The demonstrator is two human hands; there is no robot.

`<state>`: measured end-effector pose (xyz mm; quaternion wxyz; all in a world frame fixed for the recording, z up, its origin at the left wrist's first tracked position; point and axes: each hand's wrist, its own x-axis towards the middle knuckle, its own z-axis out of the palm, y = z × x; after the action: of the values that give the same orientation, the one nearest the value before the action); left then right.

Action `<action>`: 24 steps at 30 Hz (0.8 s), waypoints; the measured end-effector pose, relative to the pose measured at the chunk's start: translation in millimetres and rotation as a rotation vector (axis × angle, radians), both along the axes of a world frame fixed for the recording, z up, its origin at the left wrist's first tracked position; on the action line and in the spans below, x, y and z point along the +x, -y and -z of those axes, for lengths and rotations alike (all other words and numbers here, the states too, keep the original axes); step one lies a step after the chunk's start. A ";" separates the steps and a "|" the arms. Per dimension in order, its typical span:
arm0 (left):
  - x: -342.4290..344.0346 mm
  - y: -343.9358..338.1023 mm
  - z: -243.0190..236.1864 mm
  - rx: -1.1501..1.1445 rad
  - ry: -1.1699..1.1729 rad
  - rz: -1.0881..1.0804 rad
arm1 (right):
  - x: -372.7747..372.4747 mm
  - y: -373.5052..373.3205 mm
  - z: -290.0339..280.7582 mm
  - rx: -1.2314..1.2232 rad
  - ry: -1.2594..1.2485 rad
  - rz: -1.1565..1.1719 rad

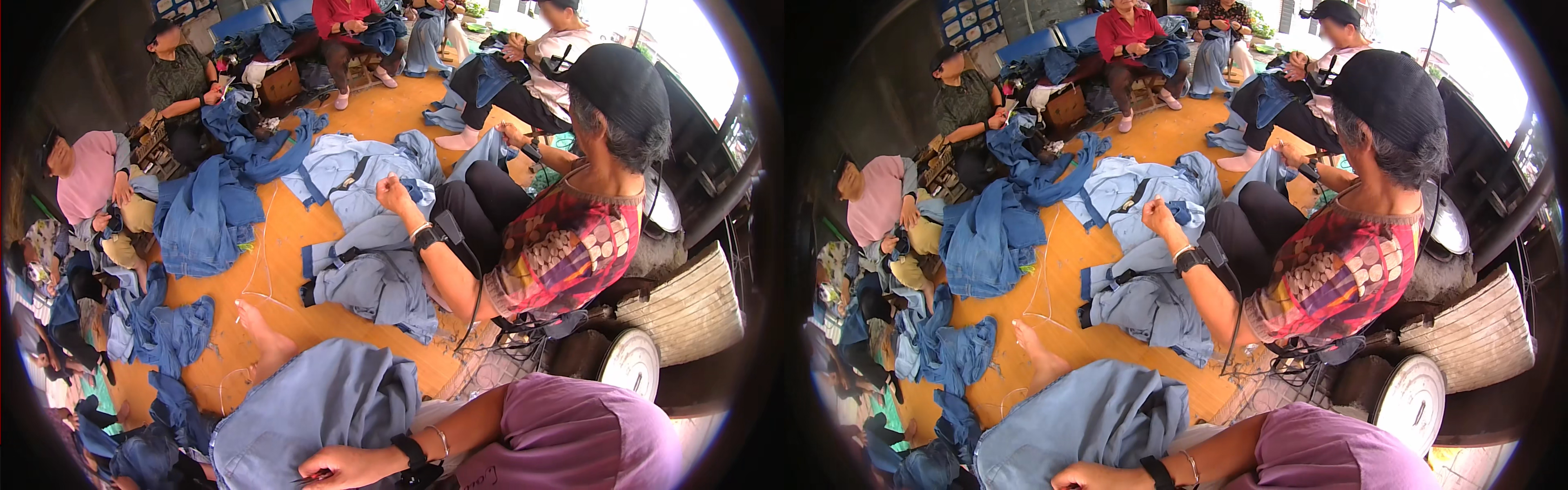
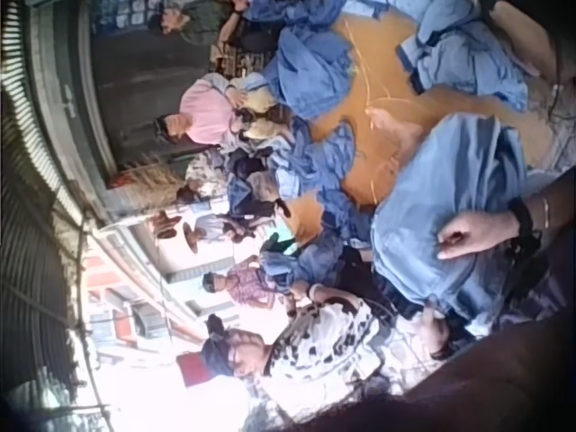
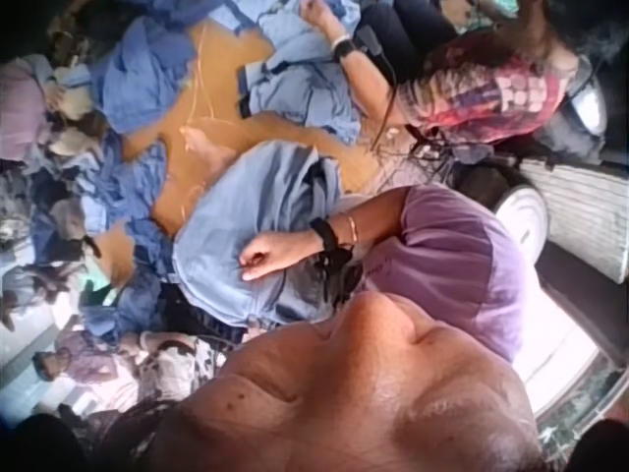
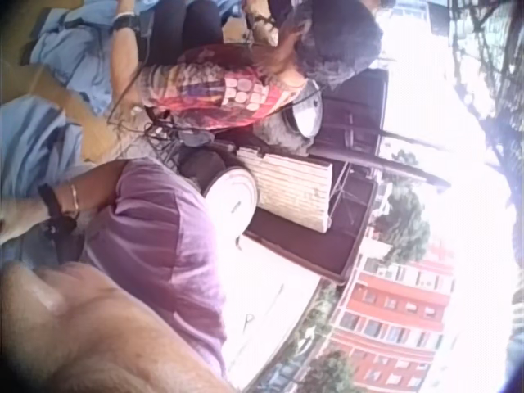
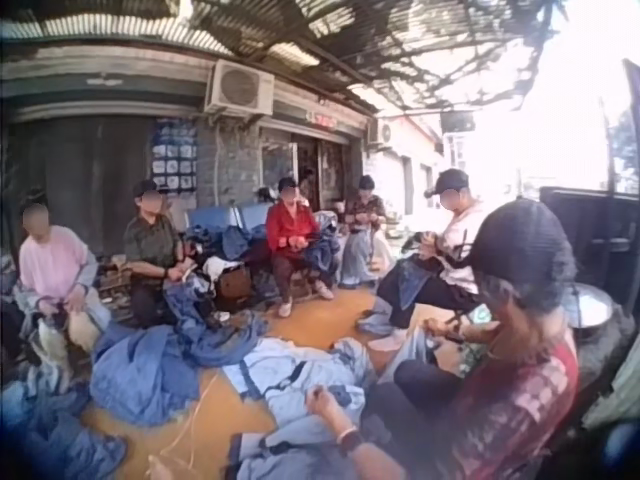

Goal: Inspecting denim jeans and using thread nippers to trim loose threads from seams and labels.

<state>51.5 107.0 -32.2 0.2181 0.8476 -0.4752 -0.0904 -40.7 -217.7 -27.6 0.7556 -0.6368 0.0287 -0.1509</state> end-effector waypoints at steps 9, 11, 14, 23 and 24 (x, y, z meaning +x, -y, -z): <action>-7.1 13.2 -12.1 -0.106 -0.325 -0.380 | 4.8 1.5 7.6 0.047 -0.036 0.022; -13.2 46.0 -17.1 -0.477 -0.877 -0.669 | -6.0 26.1 -2.8 -0.128 -0.154 0.161; -20.7 102.3 -40.3 -0.626 -1.019 -1.043 | -10.0 56.7 6.3 -0.410 -0.336 0.421; -17.2 98.5 -48.6 -0.797 -1.049 -0.817 | -10.7 62.3 -7.4 -0.749 -0.607 0.440; -17.6 97.6 -47.7 -0.836 -1.060 -0.812 | -12.5 59.2 6.4 -0.684 -0.477 0.453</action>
<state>34.0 9.5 15.5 0.7323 0.6465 0.0444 -0.2095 -53.2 -276.9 -34.0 0.4230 -0.8436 0.2884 -0.1621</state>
